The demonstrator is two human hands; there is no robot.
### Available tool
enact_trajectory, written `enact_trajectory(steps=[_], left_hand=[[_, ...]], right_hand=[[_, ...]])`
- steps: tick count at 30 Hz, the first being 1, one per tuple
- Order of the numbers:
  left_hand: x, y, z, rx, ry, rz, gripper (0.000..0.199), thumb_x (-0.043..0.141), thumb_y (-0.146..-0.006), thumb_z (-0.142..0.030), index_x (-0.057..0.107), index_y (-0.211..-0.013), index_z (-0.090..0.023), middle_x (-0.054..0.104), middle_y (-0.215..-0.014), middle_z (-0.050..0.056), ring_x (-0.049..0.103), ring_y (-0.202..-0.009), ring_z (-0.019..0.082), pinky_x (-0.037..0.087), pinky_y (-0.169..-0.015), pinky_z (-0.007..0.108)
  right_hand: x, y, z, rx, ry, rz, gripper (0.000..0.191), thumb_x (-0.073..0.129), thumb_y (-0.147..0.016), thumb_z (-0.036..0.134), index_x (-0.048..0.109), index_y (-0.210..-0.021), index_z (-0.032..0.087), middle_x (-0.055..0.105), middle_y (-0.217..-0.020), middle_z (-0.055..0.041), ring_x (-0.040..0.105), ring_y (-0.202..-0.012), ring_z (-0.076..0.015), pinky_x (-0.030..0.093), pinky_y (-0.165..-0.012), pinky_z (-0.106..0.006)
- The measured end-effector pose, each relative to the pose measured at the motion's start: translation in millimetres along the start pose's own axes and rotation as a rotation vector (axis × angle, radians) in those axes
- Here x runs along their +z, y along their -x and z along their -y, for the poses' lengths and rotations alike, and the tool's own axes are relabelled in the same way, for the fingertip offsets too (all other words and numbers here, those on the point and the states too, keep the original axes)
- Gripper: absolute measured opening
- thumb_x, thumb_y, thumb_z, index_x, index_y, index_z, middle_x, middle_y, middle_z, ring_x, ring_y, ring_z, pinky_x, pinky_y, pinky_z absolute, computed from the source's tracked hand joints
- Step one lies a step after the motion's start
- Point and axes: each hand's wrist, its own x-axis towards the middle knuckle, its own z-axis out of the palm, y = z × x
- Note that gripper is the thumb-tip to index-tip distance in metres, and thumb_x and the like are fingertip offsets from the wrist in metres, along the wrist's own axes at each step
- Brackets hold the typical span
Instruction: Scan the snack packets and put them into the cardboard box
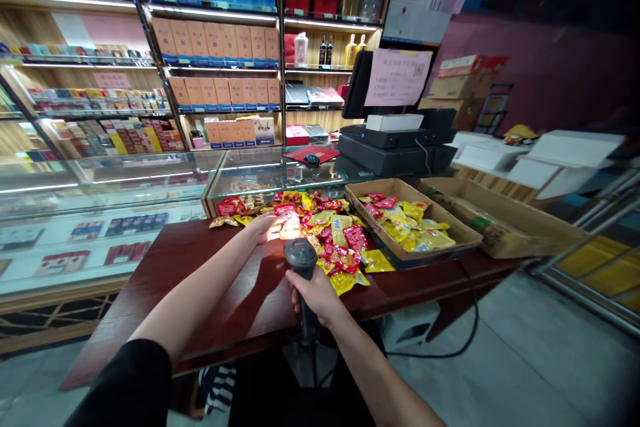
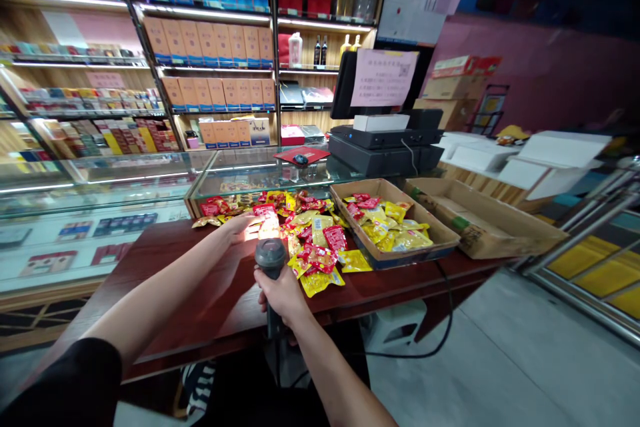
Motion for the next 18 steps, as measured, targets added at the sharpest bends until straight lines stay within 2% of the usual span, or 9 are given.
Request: enact_trajectory(steps=[2, 5, 8, 10, 12, 14, 16, 18], left_hand=[[-0.8, -2.7, 1.2, -0.007, 0.006, -0.01, 0.038, 0.078, -0.064, -0.015, 0.055, -0.094, -0.018, 0.068, -0.093, 0.007, 0.066, -0.077, 0.017, 0.055, -0.069, 0.032], [-1.6, -1.0, -0.1, -0.016, -0.011, 0.051, 0.037, 0.079, -0.064, -0.017, 0.057, -0.093, -0.019, 0.068, -0.094, 0.005, 0.066, -0.074, 0.015, 0.054, -0.064, 0.027], [-1.0, 7.0, -3.4, -0.023, -0.016, 0.074, 0.035, 0.079, -0.064, -0.018, 0.058, -0.091, -0.018, 0.068, -0.088, 0.004, 0.066, -0.069, 0.013, 0.053, -0.061, 0.023], [-0.2, 14.0, -5.1, -0.034, -0.005, 0.064, 0.032, 0.079, -0.064, -0.017, 0.058, -0.089, -0.018, 0.068, -0.083, 0.003, 0.065, -0.067, 0.013, 0.054, -0.062, 0.024], [0.4, 21.0, -6.0, -0.046, -0.008, 0.065, 0.031, 0.078, -0.065, -0.018, 0.058, -0.088, -0.018, 0.068, -0.081, 0.003, 0.065, -0.067, 0.014, 0.055, -0.064, 0.027], [1.1, 26.6, -6.5, -0.059, -0.027, 0.084, 0.032, 0.078, -0.065, -0.018, 0.058, -0.09, -0.018, 0.069, -0.084, 0.004, 0.066, -0.068, 0.015, 0.055, -0.063, 0.028], [2.7, 29.5, -6.8, -0.071, -0.044, 0.111, 0.032, 0.077, -0.066, -0.018, 0.058, -0.092, -0.018, 0.069, -0.088, 0.005, 0.067, -0.069, 0.016, 0.056, -0.062, 0.029], [6.3, 28.4, -7.2, -0.075, -0.048, 0.13, 0.031, 0.075, -0.068, -0.016, 0.058, -0.094, -0.017, 0.069, -0.09, 0.006, 0.067, -0.069, 0.016, 0.056, -0.062, 0.029]], right_hand=[[0.8, 1.2, 0.3, -0.003, -0.007, -0.003, 0.024, 0.059, -0.071, 0.039, 0.05, -0.067, 0.017, 0.047, -0.038, 0.006, 0.044, -0.03, -0.0096, 0.038, -0.033, -0.021], [1.2, 3.8, 0.9, 0.013, -0.03, -0.008, 0.024, 0.061, -0.07, 0.039, 0.051, -0.069, 0.017, 0.048, -0.041, 0.0057, 0.045, -0.032, -0.0097, 0.038, -0.033, -0.021], [-5.3, 1.9, 6.1, -0.013, -0.117, -0.012, 0.022, 0.063, -0.066, 0.035, 0.057, -0.073, 0.016, 0.057, -0.052, 0.0019, 0.051, -0.042, -0.0111, 0.04, -0.037, -0.021], [-15.5, -6.7, 15.9, -0.072, -0.198, -0.07, 0.022, 0.066, -0.061, 0.027, 0.061, -0.078, 0.015, 0.063, -0.064, 0.0002, 0.056, -0.053, -0.0113, 0.043, -0.045, -0.021], [-29.4, -22.2, 31.1, -0.093, -0.249, -0.171, 0.024, 0.066, -0.057, 0.018, 0.064, -0.08, 0.015, 0.063, -0.068, 0.0017, 0.056, -0.058, -0.0093, 0.044, -0.052, -0.019], [-44.4, -42.1, 48.8, -0.003, -0.306, -0.187, 0.018, 0.061, -0.059, 0.015, 0.063, -0.078, 0.016, 0.057, -0.057, 0.0042, 0.05, -0.048, -0.0077, 0.041, -0.049, -0.019], [-58.2, -62.2, 64.9, 0.166, -0.338, -0.101, 0.011, 0.056, -0.062, 0.014, 0.06, -0.073, 0.016, 0.051, -0.049, 0.0045, 0.046, -0.042, -0.0087, 0.04, -0.046, -0.021], [-69.5, -78.7, 76.4, 0.247, -0.365, 0.006, 0.011, 0.053, -0.063, 0.011, 0.058, -0.073, 0.016, 0.052, -0.051, 0.0035, 0.049, -0.044, -0.0096, 0.044, -0.05, -0.022]])
